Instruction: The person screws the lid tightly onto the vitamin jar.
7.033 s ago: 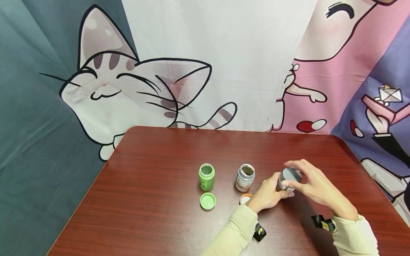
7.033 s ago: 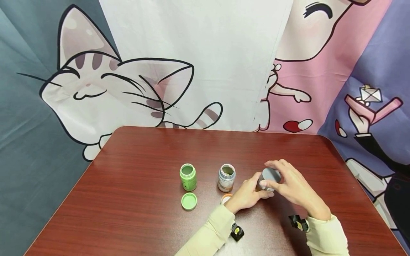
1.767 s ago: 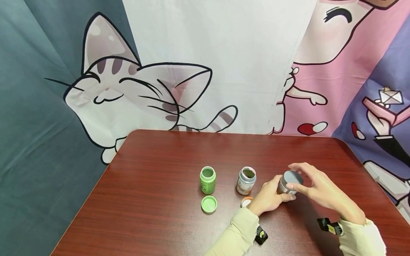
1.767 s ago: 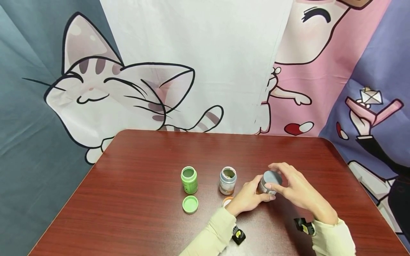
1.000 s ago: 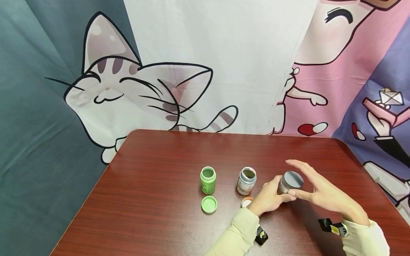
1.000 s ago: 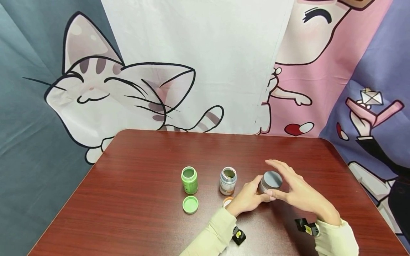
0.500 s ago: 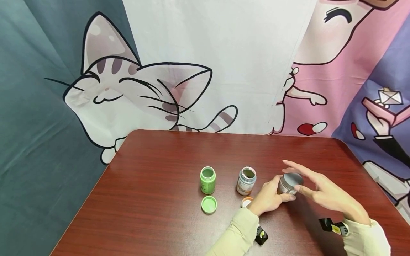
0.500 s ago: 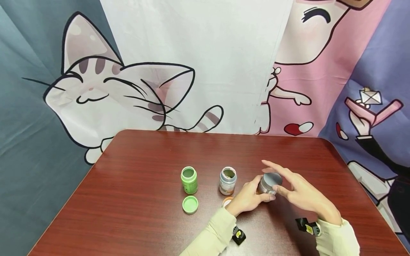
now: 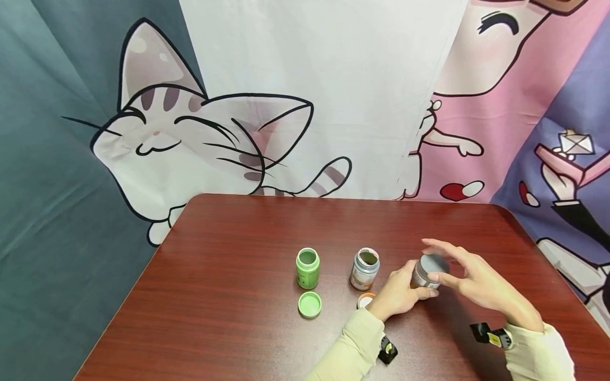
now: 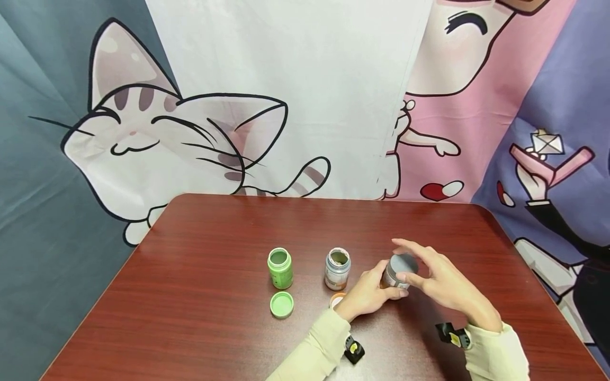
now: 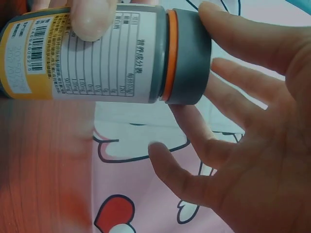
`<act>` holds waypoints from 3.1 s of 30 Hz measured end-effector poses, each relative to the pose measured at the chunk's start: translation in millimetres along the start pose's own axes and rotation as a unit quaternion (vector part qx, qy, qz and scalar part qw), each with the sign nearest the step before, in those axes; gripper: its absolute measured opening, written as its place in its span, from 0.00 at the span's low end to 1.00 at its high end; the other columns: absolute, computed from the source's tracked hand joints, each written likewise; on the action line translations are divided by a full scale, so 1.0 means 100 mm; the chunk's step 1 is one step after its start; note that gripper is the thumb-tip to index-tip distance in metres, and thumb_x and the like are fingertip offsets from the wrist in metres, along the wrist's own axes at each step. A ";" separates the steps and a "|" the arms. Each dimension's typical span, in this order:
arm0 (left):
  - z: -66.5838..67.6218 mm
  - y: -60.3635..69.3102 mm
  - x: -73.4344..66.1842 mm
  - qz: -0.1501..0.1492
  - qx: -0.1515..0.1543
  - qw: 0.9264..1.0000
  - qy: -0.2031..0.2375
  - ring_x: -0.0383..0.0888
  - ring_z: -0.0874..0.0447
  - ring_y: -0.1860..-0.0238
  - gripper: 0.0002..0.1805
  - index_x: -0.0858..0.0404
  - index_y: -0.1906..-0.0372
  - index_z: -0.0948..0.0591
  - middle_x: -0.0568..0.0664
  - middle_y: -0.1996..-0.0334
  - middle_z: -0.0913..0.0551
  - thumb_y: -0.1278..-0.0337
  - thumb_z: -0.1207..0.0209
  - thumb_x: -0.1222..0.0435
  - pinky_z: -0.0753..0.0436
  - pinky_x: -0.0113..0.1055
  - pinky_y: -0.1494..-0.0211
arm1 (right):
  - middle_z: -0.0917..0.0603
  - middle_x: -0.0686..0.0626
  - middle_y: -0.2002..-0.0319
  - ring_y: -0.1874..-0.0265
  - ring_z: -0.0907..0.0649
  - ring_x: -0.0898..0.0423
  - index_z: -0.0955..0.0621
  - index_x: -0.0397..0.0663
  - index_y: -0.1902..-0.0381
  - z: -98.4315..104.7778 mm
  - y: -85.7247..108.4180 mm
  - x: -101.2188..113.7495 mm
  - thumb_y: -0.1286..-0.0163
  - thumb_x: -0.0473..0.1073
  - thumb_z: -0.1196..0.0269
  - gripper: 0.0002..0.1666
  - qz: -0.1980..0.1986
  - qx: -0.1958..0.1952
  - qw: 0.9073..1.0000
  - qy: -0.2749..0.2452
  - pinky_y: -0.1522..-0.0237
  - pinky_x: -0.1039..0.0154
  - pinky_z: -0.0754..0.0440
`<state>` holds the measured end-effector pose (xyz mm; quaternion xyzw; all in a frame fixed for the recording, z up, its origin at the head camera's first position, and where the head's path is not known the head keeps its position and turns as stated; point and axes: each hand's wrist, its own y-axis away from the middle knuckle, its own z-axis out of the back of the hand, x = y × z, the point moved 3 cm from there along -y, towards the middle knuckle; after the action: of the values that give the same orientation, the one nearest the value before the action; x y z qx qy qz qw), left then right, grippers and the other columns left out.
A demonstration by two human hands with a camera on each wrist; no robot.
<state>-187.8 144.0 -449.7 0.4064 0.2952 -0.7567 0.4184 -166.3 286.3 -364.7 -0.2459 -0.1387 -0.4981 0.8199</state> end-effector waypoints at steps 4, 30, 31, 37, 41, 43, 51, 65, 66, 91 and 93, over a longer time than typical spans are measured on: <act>0.02 0.00 -0.01 0.005 0.002 1.000 0.002 0.31 0.24 0.55 0.32 0.49 0.43 0.31 0.36 0.53 0.22 0.55 0.34 0.50 0.27 0.26 0.53 | 0.23 0.58 0.50 0.56 0.23 0.62 0.30 0.63 0.40 -0.01 -0.02 0.00 0.47 0.48 0.30 0.36 -0.010 -0.015 1.000 0.011 0.58 0.71 0.29; 0.02 0.01 -0.01 -0.007 0.000 1.000 0.004 0.30 0.25 0.55 0.30 0.49 0.45 0.31 0.34 0.55 0.22 0.55 0.34 0.51 0.27 0.25 0.54 | 0.22 0.52 0.60 0.66 0.24 0.56 0.27 0.52 0.54 -0.08 -0.06 0.01 0.57 0.60 0.28 0.36 -0.031 -0.066 0.994 0.086 0.69 0.61 0.27; 0.02 0.01 -0.01 -0.007 0.001 1.000 0.003 0.30 0.25 0.55 0.30 0.49 0.45 0.31 0.34 0.55 0.22 0.54 0.34 0.51 0.27 0.25 0.54 | 0.23 0.52 0.58 0.65 0.24 0.56 0.27 0.52 0.52 -0.08 -0.05 0.01 0.57 0.60 0.27 0.37 -0.033 -0.063 0.994 0.083 0.68 0.61 0.28; 0.02 0.02 0.00 -0.004 0.004 1.000 -0.007 0.31 0.25 0.54 0.31 0.50 0.43 0.31 0.36 0.54 0.22 0.53 0.35 0.50 0.27 0.25 0.53 | 0.28 0.52 0.46 0.54 0.28 0.58 0.33 0.52 0.39 -0.04 -0.02 0.06 0.53 0.53 0.27 0.44 -0.026 -0.022 0.999 0.023 0.63 0.72 0.29; 0.01 0.02 0.00 -0.004 0.002 1.000 -0.022 0.32 0.25 0.52 0.32 0.51 0.41 0.32 0.38 0.52 0.23 0.52 0.36 0.49 0.27 0.26 0.52 | 0.30 0.56 0.42 0.47 0.31 0.66 0.36 0.63 0.36 -0.02 0.01 0.13 0.48 0.49 0.30 0.42 0.005 0.018 1.000 -0.007 0.54 0.79 0.35; 0.01 0.01 0.00 -0.001 0.001 1.000 -0.021 0.32 0.25 0.53 0.33 0.52 0.40 0.33 0.38 0.51 0.23 0.52 0.36 0.50 0.27 0.26 0.52 | 0.30 0.55 0.41 0.44 0.33 0.68 0.36 0.62 0.36 -0.01 0.02 0.16 0.46 0.44 0.30 0.42 0.032 0.027 0.999 -0.006 0.49 0.83 0.42; 0.01 0.01 0.01 0.012 0.005 1.000 -0.009 0.31 0.25 0.54 0.33 0.50 0.41 0.33 0.37 0.51 0.23 0.53 0.35 0.50 0.27 0.27 0.53 | 0.26 0.55 0.46 0.51 0.27 0.65 0.33 0.58 0.38 0.03 0.04 0.16 0.47 0.34 0.32 0.40 0.053 0.014 0.998 0.038 0.50 0.85 0.43; 0.01 0.01 -0.02 -0.005 -0.003 1.000 -0.015 0.30 0.24 0.55 0.32 0.50 0.42 0.32 0.36 0.53 0.22 0.54 0.34 0.51 0.27 0.24 0.53 | 0.22 0.51 0.52 0.58 0.22 0.55 0.27 0.44 0.46 0.03 0.00 0.11 0.47 0.46 0.30 0.31 0.029 -0.031 0.997 0.070 0.57 0.80 0.34; 0.01 0.01 -0.03 -0.005 -0.003 1.000 -0.014 0.30 0.24 0.55 0.31 0.50 0.43 0.32 0.36 0.53 0.22 0.54 0.34 0.51 0.27 0.24 0.53 | 0.22 0.51 0.53 0.58 0.22 0.55 0.27 0.44 0.47 0.03 0.00 0.11 0.48 0.46 0.30 0.31 0.029 -0.033 0.996 0.073 0.57 0.80 0.34; -0.02 0.01 0.01 0.003 0.007 1.000 -0.019 0.31 0.26 0.53 0.32 0.50 0.40 0.34 0.37 0.50 0.24 0.52 0.36 0.50 0.28 0.26 0.52 | 0.23 0.53 0.49 0.56 0.25 0.60 0.29 0.52 0.43 -0.01 0.04 0.09 0.46 0.45 0.31 0.33 0.011 0.003 0.998 0.065 0.57 0.77 0.33; -0.02 0.01 0.01 0.004 0.008 1.000 -0.023 0.31 0.26 0.53 0.33 0.50 0.40 0.34 0.37 0.50 0.24 0.52 0.36 0.50 0.27 0.26 0.52 | 0.23 0.53 0.51 0.58 0.24 0.61 0.28 0.50 0.44 -0.01 0.04 0.07 0.48 0.44 0.30 0.32 0.017 -0.004 0.998 0.062 0.59 0.78 0.32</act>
<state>-186.3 144.6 -452.2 0.3934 0.2784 -0.7663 0.4248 -159.6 281.3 -363.3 -0.2201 -0.0813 -0.4990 0.8342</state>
